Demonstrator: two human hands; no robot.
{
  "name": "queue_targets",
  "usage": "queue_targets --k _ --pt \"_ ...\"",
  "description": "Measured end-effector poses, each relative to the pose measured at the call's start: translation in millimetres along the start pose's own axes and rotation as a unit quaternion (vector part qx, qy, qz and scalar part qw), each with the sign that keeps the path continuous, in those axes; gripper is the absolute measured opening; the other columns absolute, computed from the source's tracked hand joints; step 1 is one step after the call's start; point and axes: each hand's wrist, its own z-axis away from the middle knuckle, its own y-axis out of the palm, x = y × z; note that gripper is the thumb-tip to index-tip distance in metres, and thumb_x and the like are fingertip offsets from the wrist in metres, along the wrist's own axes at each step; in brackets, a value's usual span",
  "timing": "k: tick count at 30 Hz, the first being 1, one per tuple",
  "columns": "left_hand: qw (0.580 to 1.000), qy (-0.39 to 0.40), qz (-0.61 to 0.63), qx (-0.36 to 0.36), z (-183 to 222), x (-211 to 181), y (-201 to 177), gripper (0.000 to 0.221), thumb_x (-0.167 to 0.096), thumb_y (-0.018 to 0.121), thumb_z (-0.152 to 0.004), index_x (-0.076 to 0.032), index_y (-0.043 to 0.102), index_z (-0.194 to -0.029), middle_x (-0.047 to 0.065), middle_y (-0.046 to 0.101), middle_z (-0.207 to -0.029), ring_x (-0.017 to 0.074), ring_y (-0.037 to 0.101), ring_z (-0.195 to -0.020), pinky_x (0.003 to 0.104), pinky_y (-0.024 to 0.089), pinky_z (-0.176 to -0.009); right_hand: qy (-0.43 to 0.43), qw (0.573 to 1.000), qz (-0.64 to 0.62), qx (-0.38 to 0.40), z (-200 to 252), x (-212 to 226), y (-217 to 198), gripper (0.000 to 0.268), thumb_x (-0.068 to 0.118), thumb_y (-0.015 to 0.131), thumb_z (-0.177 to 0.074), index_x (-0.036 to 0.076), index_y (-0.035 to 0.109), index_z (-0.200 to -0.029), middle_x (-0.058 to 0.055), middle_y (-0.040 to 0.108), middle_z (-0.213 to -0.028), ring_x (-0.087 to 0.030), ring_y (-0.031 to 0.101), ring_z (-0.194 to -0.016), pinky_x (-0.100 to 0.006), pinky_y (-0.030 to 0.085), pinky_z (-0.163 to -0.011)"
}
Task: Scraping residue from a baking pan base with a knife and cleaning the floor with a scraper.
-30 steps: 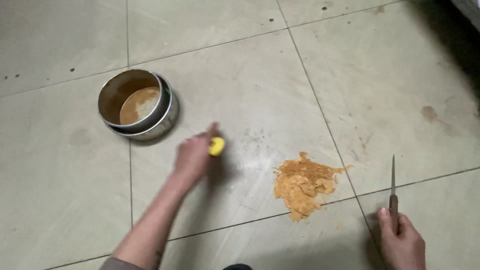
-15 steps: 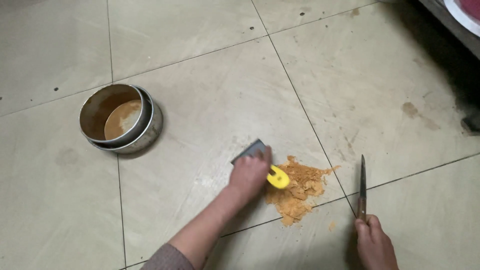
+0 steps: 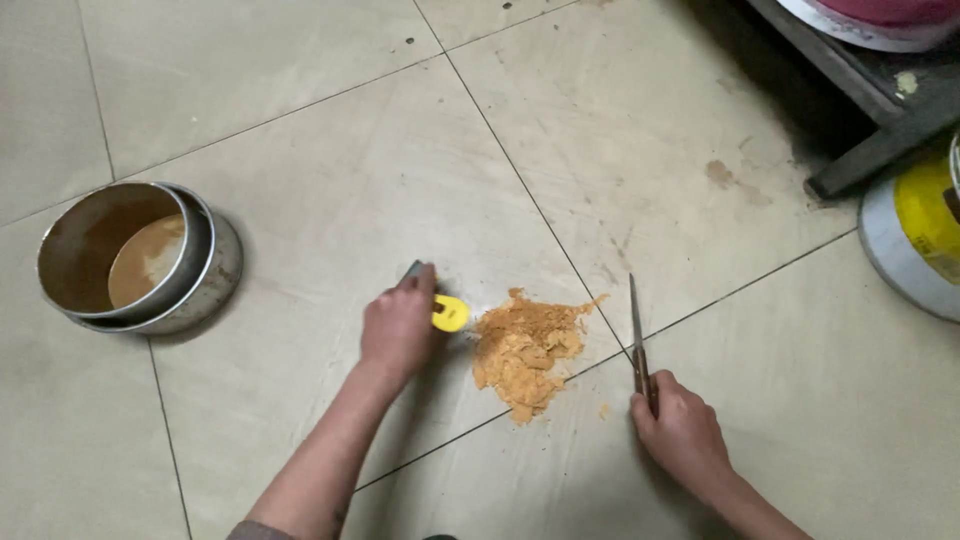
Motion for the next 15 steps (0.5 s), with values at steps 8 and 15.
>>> queue_targets --k 8,15 --pt "0.952 0.291 -0.047 0.08 -16 -74 2 0.077 0.003 0.063 -0.096 -0.021 0.055 -0.168 0.011 0.083 -0.111 0.036 0.079 -0.089 0.051 0.061 -0.065 -0.109 0.993 0.002 0.043 23 3 -2 0.023 0.041 0.053 -0.109 0.018 0.059 -0.11 -0.007 0.076 -0.113 -0.036 0.075 -0.098 -0.052 0.055 -0.085" --pt "0.984 0.127 -0.049 0.115 -140 -77 -41 0.087 -0.017 0.06 -0.089 -0.046 0.05 -0.171 0.012 0.076 -0.14 0.0468 0.073 -0.119 0.057 0.059 -0.094 0.059 0.995 -0.072 0.045 50 -40 -42 0.024 0.048 0.058 -0.111 0.026 0.067 -0.107 0.009 0.073 -0.085 -0.013 0.069 -0.08 -0.032 0.053 -0.077"
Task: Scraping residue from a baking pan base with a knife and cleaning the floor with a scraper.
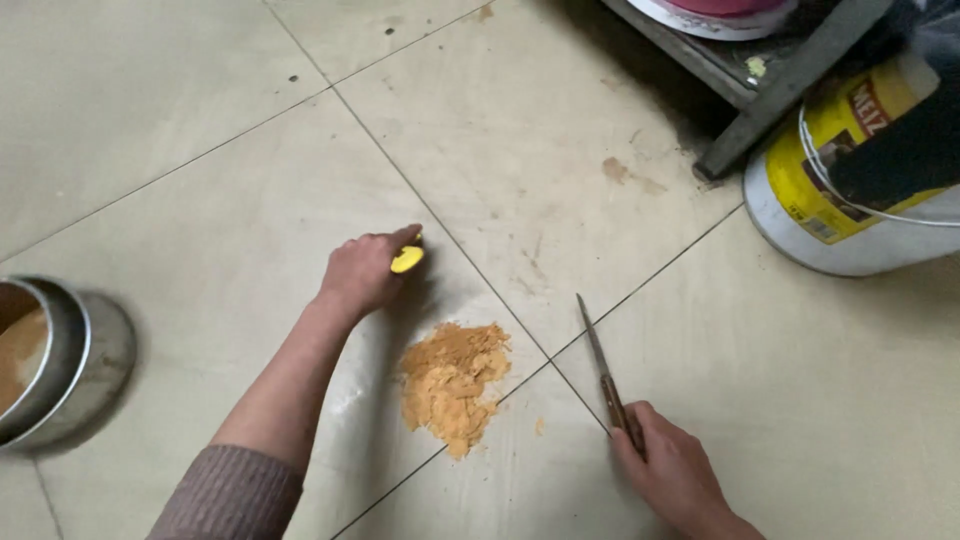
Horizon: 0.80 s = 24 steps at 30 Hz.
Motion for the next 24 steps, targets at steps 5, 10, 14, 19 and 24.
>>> queue_targets --k 5,10,14,19,24 --pt "0.996 0.009 0.05 -0.074 -64 -53 6 0.071 -0.035 0.072 -0.091 -0.045 0.058 -0.16 0.017 0.079 -0.129 0.0463 0.075 -0.113 0.057 0.06 -0.09 0.102 0.985 -0.122 -0.062 5 -16 -22 0.029 0.043 0.062 -0.103 0.017 0.075 -0.103 0.0 0.062 -0.079 -0.02 0.062 -0.077 -0.035 0.051 -0.08" --pt "0.955 0.295 0.036 0.02 20 -117 28 0.064 0.002 0.082 -0.087 -0.03 0.075 -0.143 0.004 0.083 -0.11 0.0275 0.08 -0.085 0.049 0.066 -0.073 0.133 0.979 -0.143 -0.06 -15 -34 -21 0.027 0.04 0.065 -0.106 0.019 0.079 -0.116 0.002 0.07 -0.082 -0.018 0.066 -0.078 -0.036 0.052 -0.079" --pt "0.918 0.336 0.092 0.189 40 -114 -13 0.071 -0.009 0.093 -0.081 -0.034 0.077 -0.145 -0.009 0.084 -0.141 0.0207 0.082 -0.123 0.046 0.07 -0.095 0.121 0.984 -0.116 -0.068 -26 -32 -29 0.021 0.038 0.067 -0.107 0.024 0.077 -0.118 0.003 0.072 -0.082 -0.018 0.069 -0.078 -0.035 0.056 -0.083" --pt "0.976 0.207 0.052 0.045 -109 -102 -39 0.077 -0.015 0.06 -0.085 -0.047 0.07 -0.154 0.003 0.081 -0.139 0.0381 0.076 -0.123 0.057 0.061 -0.09 0.156 0.973 -0.157 -0.069 -15 -17 -47 0.024 0.036 0.066 -0.107 0.022 0.08 -0.121 0.002 0.07 -0.079 -0.018 0.067 -0.077 -0.035 0.054 -0.082" --pt "0.996 0.035 0.07 -0.04 -186 -136 0 0.078 -0.016 0.051 -0.085 -0.057 0.07 -0.148 0.008 0.079 -0.131 0.0423 0.072 -0.119 0.053 0.057 -0.098 0.167 0.975 -0.135 -0.062 -18 -42 -40 0.029 0.043 0.062 -0.108 0.027 0.076 -0.128 0.004 0.081 -0.091 -0.016 0.074 -0.086 -0.034 0.055 -0.089"
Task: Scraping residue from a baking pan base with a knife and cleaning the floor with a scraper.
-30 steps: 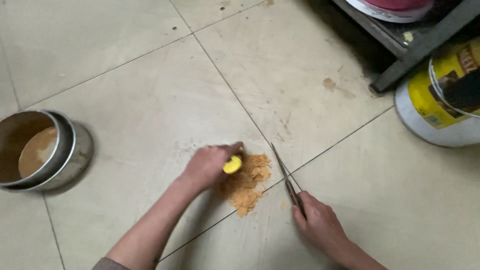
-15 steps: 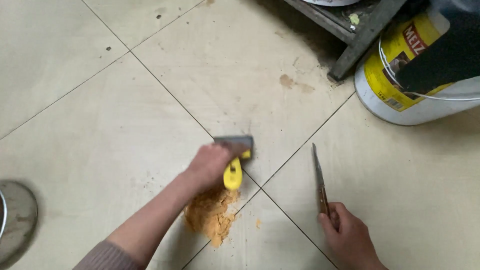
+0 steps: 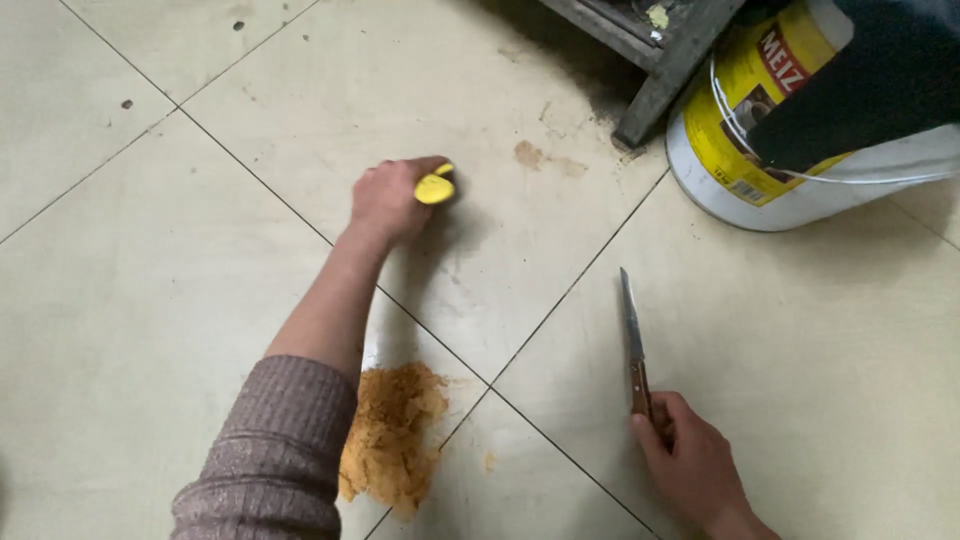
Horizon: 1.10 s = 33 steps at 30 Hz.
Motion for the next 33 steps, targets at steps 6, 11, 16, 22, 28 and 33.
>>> queue_targets --k 6,11,16,22,28,33 --pt "0.912 0.4 -0.074 0.053 152 -36 32 0.059 0.009 0.086 -0.093 -0.024 0.08 -0.142 0.006 0.086 -0.089 0.0164 0.069 -0.045 0.03 0.065 -0.043 -0.012 1.0 -0.007 -0.018 -14 -24 6 0.034 0.047 0.064 -0.107 0.025 0.077 -0.13 0.004 0.081 -0.089 -0.015 0.073 -0.083 -0.034 0.06 -0.086" --pt "0.859 0.466 -0.006 0.213 247 12 -3 0.078 0.006 0.068 -0.077 -0.022 0.071 -0.15 0.003 0.073 -0.154 0.0295 0.07 -0.135 0.054 0.056 -0.073 -0.031 0.999 0.001 -0.011 8 10 7 0.026 0.04 0.064 -0.105 0.025 0.079 -0.122 0.007 0.078 -0.089 -0.016 0.078 -0.088 -0.035 0.058 -0.089" --pt "0.967 0.22 0.023 0.125 268 80 -60 0.064 -0.009 0.078 -0.09 -0.037 0.073 -0.147 -0.002 0.078 -0.151 0.0296 0.078 -0.129 0.055 0.068 -0.091 -0.15 0.988 0.028 0.002 2 -5 68 0.018 0.042 0.069 -0.105 0.025 0.073 -0.108 0.006 0.068 -0.074 -0.016 0.066 -0.071 -0.036 0.053 -0.071" --pt "0.998 0.058 -0.026 -0.023 301 137 13 0.089 -0.003 0.076 -0.079 -0.043 0.062 -0.157 -0.002 0.076 -0.151 0.0299 0.079 -0.117 0.047 0.068 -0.083 -0.288 0.949 0.122 0.045 20 6 138 0.023 0.039 0.064 -0.105 0.021 0.053 -0.095 0.0 0.073 -0.081 -0.03 0.072 -0.076 -0.05 0.052 -0.072" --pt "0.985 0.169 0.023 -0.012 374 80 4 0.104 0.016 0.075 -0.074 -0.033 0.058 -0.164 0.009 0.077 -0.149 0.0335 0.081 -0.116 0.048 0.065 -0.068 -0.367 0.92 0.117 0.075 44 43 178 0.022 0.034 0.062 -0.106 0.017 0.05 -0.099 -0.009 0.073 -0.086 -0.041 0.072 -0.078 -0.056 0.052 -0.072" --pt "0.973 -0.023 0.214 -0.088 412 147 6 0.082 0.009 0.055 -0.081 -0.025 0.072 -0.154 0.001 0.077 -0.154 0.0293 0.077 -0.135 0.043 0.063 -0.11 -0.354 0.929 0.099 0.05 42 53 176 0.025 0.038 0.062 -0.106 0.016 0.052 -0.102 -0.009 0.074 -0.082 -0.041 0.073 -0.076 -0.056 0.051 -0.071"
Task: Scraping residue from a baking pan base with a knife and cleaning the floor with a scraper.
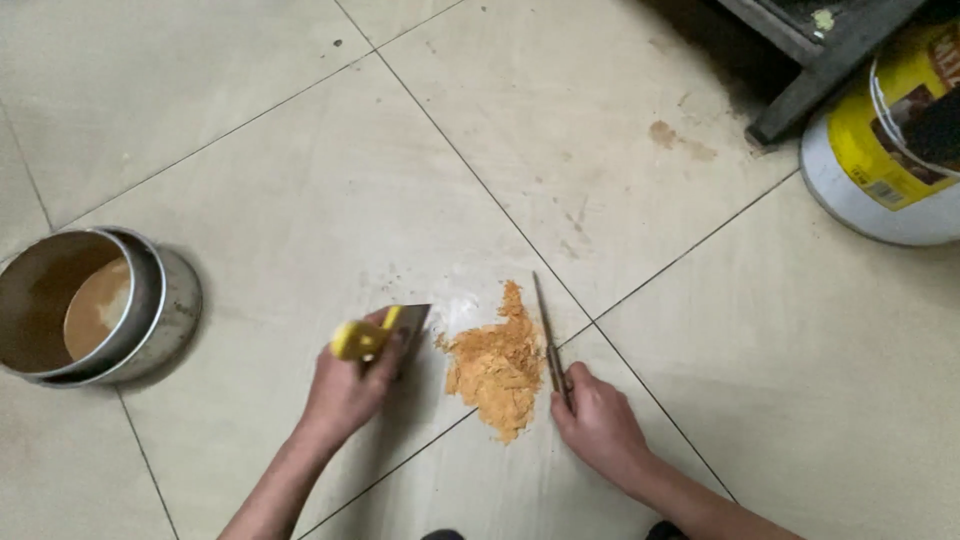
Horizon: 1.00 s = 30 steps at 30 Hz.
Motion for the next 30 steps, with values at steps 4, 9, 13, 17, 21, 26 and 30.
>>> queue_targets --k 4,9,13,17,21,26,30 --pt "0.89 -0.311 0.291 -0.165 25 32 4 0.059 -0.028 0.071 -0.104 -0.011 0.066 -0.16 0.011 0.077 -0.134 0.0223 0.072 -0.117 0.036 0.06 -0.098 0.031 0.999 0.018 0.019 2 2 -7 0.023 0.037 0.062 -0.106 0.016 0.054 -0.103 -0.009 0.076 -0.086 -0.036 0.075 -0.079 -0.052 0.053 -0.074" --pt "0.788 -0.384 0.455 -0.157 32 -3 59 0.063 -0.021 0.073 -0.102 -0.01 0.061 -0.163 0.018 0.077 -0.148 0.0306 0.075 -0.129 0.046 0.069 -0.097 -0.017 0.999 0.005 0.039 12 16 21 0.023 0.034 0.064 -0.104 0.016 0.051 -0.101 -0.012 0.073 -0.085 -0.039 0.073 -0.078 -0.054 0.052 -0.072" --pt "0.827 -0.362 0.419 -0.096 26 -41 99 0.071 -0.033 0.068 -0.104 -0.015 0.052 -0.171 0.016 0.076 -0.152 0.028 0.079 -0.13 0.039 0.07 -0.105 -0.049 0.998 0.009 0.04 19 27 37 0.025 0.035 0.066 -0.102 0.015 0.057 -0.113 -0.016 0.077 -0.091 -0.045 0.075 -0.081 -0.06 0.054 -0.07" --pt "0.819 -0.324 0.462 -0.104 17 -61 107 0.058 -0.028 0.066 -0.106 -0.014 0.063 -0.163 0.013 0.083 -0.142 0.0245 0.08 -0.127 0.036 0.069 -0.106 -0.052 0.997 0.02 0.044 20 39 34 0.022 0.032 0.067 -0.103 0.014 0.058 -0.113 -0.018 0.079 -0.092 -0.047 0.077 -0.082 -0.062 0.057 -0.072" --pt "0.727 -0.445 0.515 -0.087 15 -72 79 0.032 -0.025 0.075 -0.109 0.004 0.082 -0.12 0.022 0.089 -0.123 0.0318 0.086 -0.109 0.04 0.073 -0.091 -0.017 0.998 -0.021 0.065 20 38 13 0.03 0.036 0.064 -0.101 0.014 0.061 -0.123 -0.013 0.079 -0.096 -0.037 0.078 -0.084 -0.051 0.057 -0.073" --pt "0.671 -0.433 0.597 -0.078 18 -51 70 0.03 -0.019 0.07 -0.111 0.0 0.073 -0.134 0.021 0.085 -0.126 0.0347 0.08 -0.112 0.043 0.068 -0.087 0.012 0.998 -0.055 -0.01 23 23 1 0.022 0.035 0.074 -0.099 0.021 0.057 -0.098 0.001 0.068 -0.068 -0.024 0.068 -0.065 -0.043 0.053 -0.069" --pt "0.696 -0.412 0.582 -0.084 18 -49 57 0.029 -0.019 0.074 -0.109 0.002 0.081 -0.128 0.016 0.087 -0.12 0.0293 0.078 -0.095 0.034 0.06 -0.064 0.022 0.999 -0.031 0.001 20 23 -18 0.017 0.032 0.069 -0.106 0.018 0.06 -0.102 0.002 0.062 -0.069 -0.019 0.062 -0.062 -0.041 0.048 -0.062"
